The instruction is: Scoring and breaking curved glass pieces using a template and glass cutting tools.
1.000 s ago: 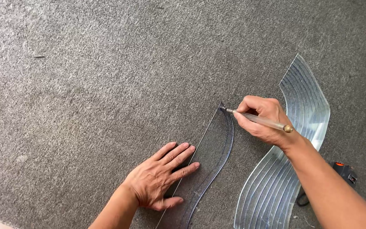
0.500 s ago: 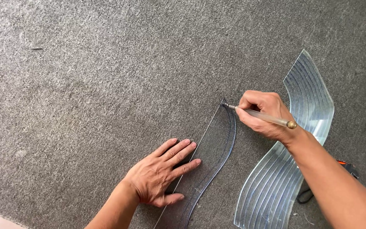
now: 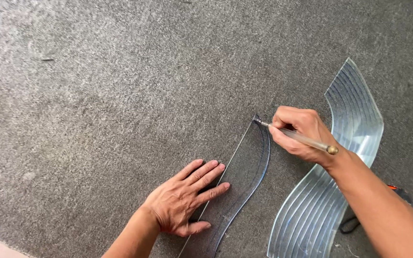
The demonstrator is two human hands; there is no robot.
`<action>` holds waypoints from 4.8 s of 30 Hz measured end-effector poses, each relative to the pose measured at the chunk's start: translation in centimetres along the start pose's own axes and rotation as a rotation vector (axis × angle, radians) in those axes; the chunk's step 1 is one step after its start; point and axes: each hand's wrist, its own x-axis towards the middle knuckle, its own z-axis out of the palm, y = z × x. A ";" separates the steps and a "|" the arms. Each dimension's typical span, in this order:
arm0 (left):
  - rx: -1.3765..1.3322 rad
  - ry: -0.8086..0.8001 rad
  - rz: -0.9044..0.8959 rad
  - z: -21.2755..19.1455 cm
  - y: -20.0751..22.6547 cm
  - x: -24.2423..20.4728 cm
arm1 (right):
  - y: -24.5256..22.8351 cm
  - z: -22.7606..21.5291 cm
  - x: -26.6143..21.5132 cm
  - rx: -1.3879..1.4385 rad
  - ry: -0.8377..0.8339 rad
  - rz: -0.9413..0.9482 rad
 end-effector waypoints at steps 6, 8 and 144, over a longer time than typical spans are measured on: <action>0.027 -0.015 -0.024 -0.7 -0.3 0.1 | 0.4 0.6 0.2 0.010 0.009 0.004; 0.008 -0.027 -0.026 -0.7 0.0 0.0 | 0.3 0.9 0.0 0.025 0.006 0.020; 0.362 0.432 -1.001 -10.8 -12.8 -15.7 | -13.0 17.7 -12.3 0.323 0.913 0.788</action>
